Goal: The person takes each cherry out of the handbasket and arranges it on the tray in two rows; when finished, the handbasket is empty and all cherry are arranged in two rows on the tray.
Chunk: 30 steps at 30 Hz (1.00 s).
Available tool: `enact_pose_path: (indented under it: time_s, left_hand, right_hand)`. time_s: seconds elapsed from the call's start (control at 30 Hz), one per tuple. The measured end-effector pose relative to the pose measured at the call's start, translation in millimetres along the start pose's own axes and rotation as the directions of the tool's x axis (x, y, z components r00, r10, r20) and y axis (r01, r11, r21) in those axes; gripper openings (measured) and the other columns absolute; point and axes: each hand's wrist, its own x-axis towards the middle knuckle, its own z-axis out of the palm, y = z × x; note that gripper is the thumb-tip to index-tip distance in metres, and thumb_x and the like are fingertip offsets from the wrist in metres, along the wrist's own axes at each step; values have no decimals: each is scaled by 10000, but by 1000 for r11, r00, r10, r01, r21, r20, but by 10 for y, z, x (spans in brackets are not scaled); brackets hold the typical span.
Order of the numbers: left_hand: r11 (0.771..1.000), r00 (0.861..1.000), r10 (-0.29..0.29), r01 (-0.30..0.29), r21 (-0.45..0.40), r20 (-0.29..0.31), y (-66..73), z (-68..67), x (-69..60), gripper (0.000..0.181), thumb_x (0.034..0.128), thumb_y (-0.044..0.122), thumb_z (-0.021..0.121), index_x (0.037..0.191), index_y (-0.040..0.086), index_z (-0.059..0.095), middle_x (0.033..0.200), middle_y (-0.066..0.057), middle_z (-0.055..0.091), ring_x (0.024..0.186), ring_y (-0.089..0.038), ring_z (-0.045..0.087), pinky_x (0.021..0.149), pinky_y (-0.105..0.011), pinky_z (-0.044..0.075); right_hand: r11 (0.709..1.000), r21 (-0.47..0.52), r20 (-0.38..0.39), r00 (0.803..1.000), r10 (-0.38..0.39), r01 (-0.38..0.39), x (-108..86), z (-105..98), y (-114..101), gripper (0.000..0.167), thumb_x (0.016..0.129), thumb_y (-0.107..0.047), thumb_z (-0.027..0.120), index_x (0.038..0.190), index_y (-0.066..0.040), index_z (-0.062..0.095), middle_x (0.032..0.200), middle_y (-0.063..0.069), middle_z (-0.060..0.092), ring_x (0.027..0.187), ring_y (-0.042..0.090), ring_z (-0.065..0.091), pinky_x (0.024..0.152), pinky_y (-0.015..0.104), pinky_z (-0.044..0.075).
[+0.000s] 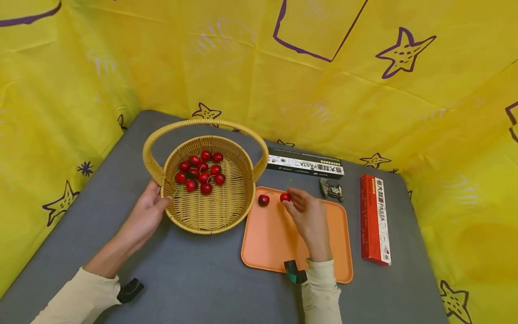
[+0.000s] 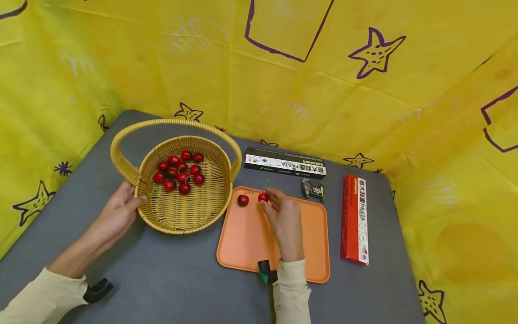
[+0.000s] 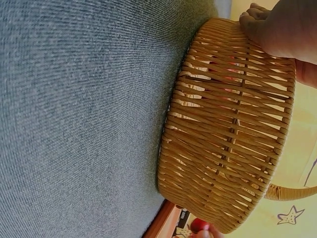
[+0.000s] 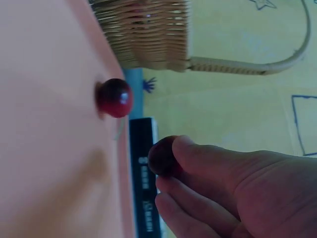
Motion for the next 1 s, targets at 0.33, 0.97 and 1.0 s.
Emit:
enact_pose_path:
  time_s: [0.33, 0.97, 1.0]
  left_hand:
    - [1000, 1000, -3, 3, 15, -1, -6, -13, -19, 671, 1061, -102, 310, 1665, -4, 35, 1717, -274, 112, 1568, -393, 190, 1117, -166, 403]
    - [1000, 1000, -12, 12, 9, 4, 17, -4, -4, 677, 1067, -89, 316, 1673, 18, 33, 1729, -246, 104, 1568, -382, 189, 1110, -161, 403]
    - [1000, 1000, -12, 12, 9, 3, 21, -3, -5, 681, 1066, -89, 316, 1674, 21, 31, 1730, -244, 102, 1569, -380, 187, 1109, -159, 402]
  right_hand:
    - [996, -92, 49, 998, 26, -21, 44, 168, 85, 403, 913, -96, 839, 1285, 18, 734, 1259, 164, 751, 1162, 312, 729, 957, 417, 587]
    - [952, -303, 32, 999, -41, 49, 59, 253, 80, 373, 920, -178, 846, 1261, -48, 768, 1156, 109, 793, 1049, 304, 763, 919, 485, 600]
    - [949, -311, 32, 999, -44, 52, 57, 255, 75, 373, 921, -180, 846, 1260, -48, 768, 1153, 110, 793, 1046, 305, 762, 915, 486, 600]
